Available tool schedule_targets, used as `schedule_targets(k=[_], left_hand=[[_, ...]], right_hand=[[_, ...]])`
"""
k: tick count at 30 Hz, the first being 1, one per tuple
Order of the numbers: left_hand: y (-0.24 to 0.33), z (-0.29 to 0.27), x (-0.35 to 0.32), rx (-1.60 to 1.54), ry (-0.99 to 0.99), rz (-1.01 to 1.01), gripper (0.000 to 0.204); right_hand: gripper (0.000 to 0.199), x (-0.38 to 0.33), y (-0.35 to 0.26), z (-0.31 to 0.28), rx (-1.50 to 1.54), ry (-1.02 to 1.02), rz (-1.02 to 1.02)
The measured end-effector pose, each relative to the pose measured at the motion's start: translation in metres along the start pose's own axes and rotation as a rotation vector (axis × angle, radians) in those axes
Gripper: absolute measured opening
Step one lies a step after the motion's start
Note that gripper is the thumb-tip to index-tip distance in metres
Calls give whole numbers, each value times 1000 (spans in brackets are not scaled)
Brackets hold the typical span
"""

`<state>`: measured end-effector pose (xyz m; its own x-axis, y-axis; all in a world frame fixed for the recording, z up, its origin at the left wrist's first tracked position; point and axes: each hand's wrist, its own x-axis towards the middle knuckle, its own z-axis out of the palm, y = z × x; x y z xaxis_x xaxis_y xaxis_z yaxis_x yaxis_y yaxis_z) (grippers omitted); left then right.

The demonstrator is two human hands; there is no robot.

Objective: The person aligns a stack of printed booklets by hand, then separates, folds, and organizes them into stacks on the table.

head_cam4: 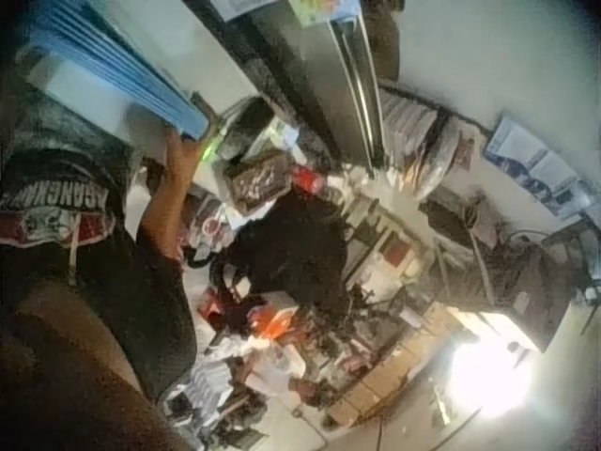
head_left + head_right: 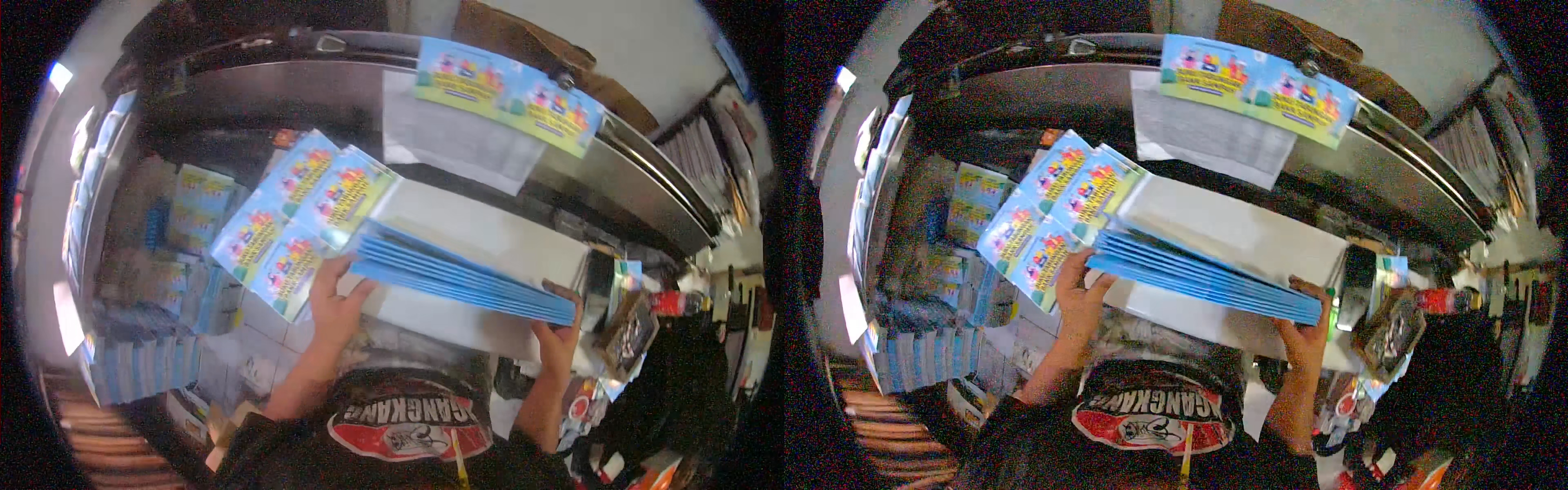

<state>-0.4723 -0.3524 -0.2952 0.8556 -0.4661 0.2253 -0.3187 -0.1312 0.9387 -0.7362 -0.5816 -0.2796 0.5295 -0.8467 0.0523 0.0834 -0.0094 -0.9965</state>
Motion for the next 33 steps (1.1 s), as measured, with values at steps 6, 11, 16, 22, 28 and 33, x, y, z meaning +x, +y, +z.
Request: schedule_targets(k=[6, 11, 16, 22, 28, 33], left_hand=[[18, -5, 2, -3, 50, 80, 44], [14, -8, 9, 138, 34, 157, 42], [11, -20, 4, 132, 30, 170, 44], [17, -10, 14, 179, -98, 135, 59], [18, -8, 19, -124, -137, 131, 64], [15, -3, 23, 11, -51, 37, 57]], right_hand=[[61, 0, 9, 0, -33, -31, -64], [64, 3, 12, -1, -38, -29, -71], [64, 5, 11, 6, 2, -3, -46], [63, 0, 10, -8, -185, -21, -136], [60, 2, 2, 5, -90, 28, -49], [70, 8, 9, 3, -43, -16, -83]])
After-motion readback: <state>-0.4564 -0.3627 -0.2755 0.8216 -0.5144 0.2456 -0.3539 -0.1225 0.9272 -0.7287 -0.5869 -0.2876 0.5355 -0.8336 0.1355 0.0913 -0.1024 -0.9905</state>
